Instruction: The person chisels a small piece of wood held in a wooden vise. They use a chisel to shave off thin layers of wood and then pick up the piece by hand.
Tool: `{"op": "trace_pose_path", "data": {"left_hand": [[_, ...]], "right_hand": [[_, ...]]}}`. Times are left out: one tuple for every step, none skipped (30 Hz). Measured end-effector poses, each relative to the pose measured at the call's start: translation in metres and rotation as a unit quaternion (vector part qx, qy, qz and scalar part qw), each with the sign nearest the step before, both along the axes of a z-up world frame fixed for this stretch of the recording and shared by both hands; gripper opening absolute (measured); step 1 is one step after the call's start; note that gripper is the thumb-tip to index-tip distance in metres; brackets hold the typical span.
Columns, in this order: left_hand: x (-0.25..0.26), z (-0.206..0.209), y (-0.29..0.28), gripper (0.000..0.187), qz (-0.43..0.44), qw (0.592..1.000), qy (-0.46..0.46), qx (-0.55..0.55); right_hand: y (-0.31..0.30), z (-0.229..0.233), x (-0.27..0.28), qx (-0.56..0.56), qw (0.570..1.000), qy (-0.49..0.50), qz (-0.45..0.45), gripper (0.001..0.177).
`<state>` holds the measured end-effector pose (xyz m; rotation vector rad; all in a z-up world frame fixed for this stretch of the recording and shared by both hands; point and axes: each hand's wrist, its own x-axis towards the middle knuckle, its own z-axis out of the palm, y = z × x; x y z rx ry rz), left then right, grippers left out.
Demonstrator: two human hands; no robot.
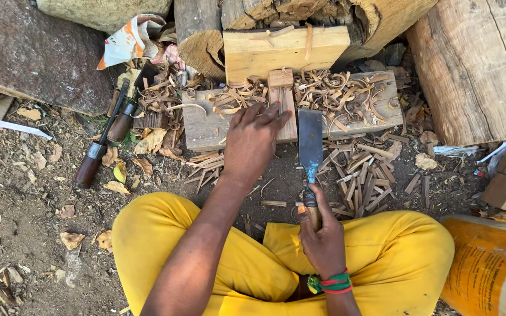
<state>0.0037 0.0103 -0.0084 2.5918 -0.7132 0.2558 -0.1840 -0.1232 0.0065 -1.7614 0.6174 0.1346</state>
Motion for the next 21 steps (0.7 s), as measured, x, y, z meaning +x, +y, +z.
{"op": "trace_pose_path", "data": {"left_hand": [[-0.0011,-0.0007,-0.0001,0.042,0.002,1.000,-0.004,0.005],[-0.0023,-0.0015,-0.0006,0.043,0.003,1.000,-0.007,0.009],[-0.0027,-0.0022,-0.0014,0.042,0.003,1.000,-0.010,0.005],[-0.0030,-0.0024,-0.0016,0.041,0.003,1.000,-0.013,0.002],[-0.0035,-0.0023,-0.0012,0.040,0.002,1.000,-0.015,-0.001],[-0.0035,-0.0023,-0.0013,0.039,0.002,1.000,-0.013,-0.006],[-0.0035,-0.0024,-0.0011,0.038,0.002,1.000,-0.011,-0.010],[-0.0045,-0.0029,-0.0012,0.038,0.002,1.000,-0.007,-0.015],[-0.0065,-0.0032,-0.0017,0.039,0.003,1.000,-0.011,-0.016],[-0.0056,-0.0025,-0.0020,0.039,0.004,1.000,-0.020,-0.016],[-0.0040,-0.0019,-0.0021,0.040,0.005,0.999,-0.029,-0.015],[-0.0049,-0.0029,-0.0015,0.041,0.006,0.999,-0.031,-0.012],[-0.0046,-0.0045,-0.0006,0.041,0.006,0.999,-0.033,-0.008],[-0.0040,-0.0060,-0.0018,0.042,0.006,0.999,-0.037,-0.006],[-0.0045,-0.0073,-0.0037,0.042,0.003,1.000,-0.027,0.004],[-0.0016,-0.0074,-0.0043,0.042,0.002,1.000,-0.022,0.015],[0.0011,-0.0071,-0.0042,0.043,0.001,1.000,-0.017,0.027],[0.0009,-0.0075,-0.0030,0.044,-0.005,0.999,-0.008,0.031],[0.0013,-0.0078,-0.0018,0.046,-0.010,0.999,0.000,0.035],[0.0020,-0.0079,-0.0017,0.047,-0.016,0.999,0.008,0.039],[0.0030,-0.0076,-0.0016,0.050,-0.021,0.999,0.017,0.039]], "right_hand": [[0.0005,-0.0004,0.0002,0.005,1.000,-0.001,-0.001,0.056],[0.0009,-0.0009,-0.0001,0.010,1.000,-0.002,-0.001,0.056],[0.0013,-0.0012,-0.0008,0.014,1.000,-0.003,-0.002,0.056],[0.0030,-0.0017,-0.0018,0.009,1.000,-0.008,-0.001,0.056],[0.0050,-0.0023,-0.0022,0.004,1.000,-0.012,0.001,0.057],[0.0049,-0.0023,-0.0015,-0.002,1.000,-0.018,0.004,0.057],[0.0050,-0.0023,-0.0007,-0.006,1.000,-0.002,-0.002,0.058],[0.0051,-0.0025,-0.0003,-0.011,1.000,0.016,-0.008,0.058],[0.0048,-0.0022,-0.0002,-0.015,0.999,0.033,-0.014,0.059],[0.0048,-0.0016,0.0016,-0.019,0.999,0.027,-0.009,0.060],[0.0046,-0.0005,0.0027,-0.024,1.000,0.021,-0.004,0.061],[0.0048,0.0010,-0.0001,-0.027,0.999,0.020,0.000,0.062],[0.0045,0.0016,-0.0011,-0.033,0.999,0.034,0.003,0.061],[0.0030,0.0023,-0.0006,-0.040,0.998,0.047,0.005,0.060],[0.0019,0.0034,-0.0008,-0.047,0.997,0.059,0.006,0.059],[0.0023,0.0040,0.0006,-0.038,0.999,0.034,0.000,0.059],[0.0035,0.0044,0.0009,-0.029,1.000,0.008,-0.006,0.059],[0.0044,0.0044,-0.0008,-0.019,1.000,-0.014,-0.012,0.060],[0.0046,0.0036,-0.0014,-0.028,1.000,-0.010,-0.009,0.059],[0.0042,0.0028,-0.0018,-0.036,0.999,-0.007,-0.007,0.059],[0.0034,0.0021,-0.0019,-0.045,0.999,-0.003,-0.005,0.058]]}}
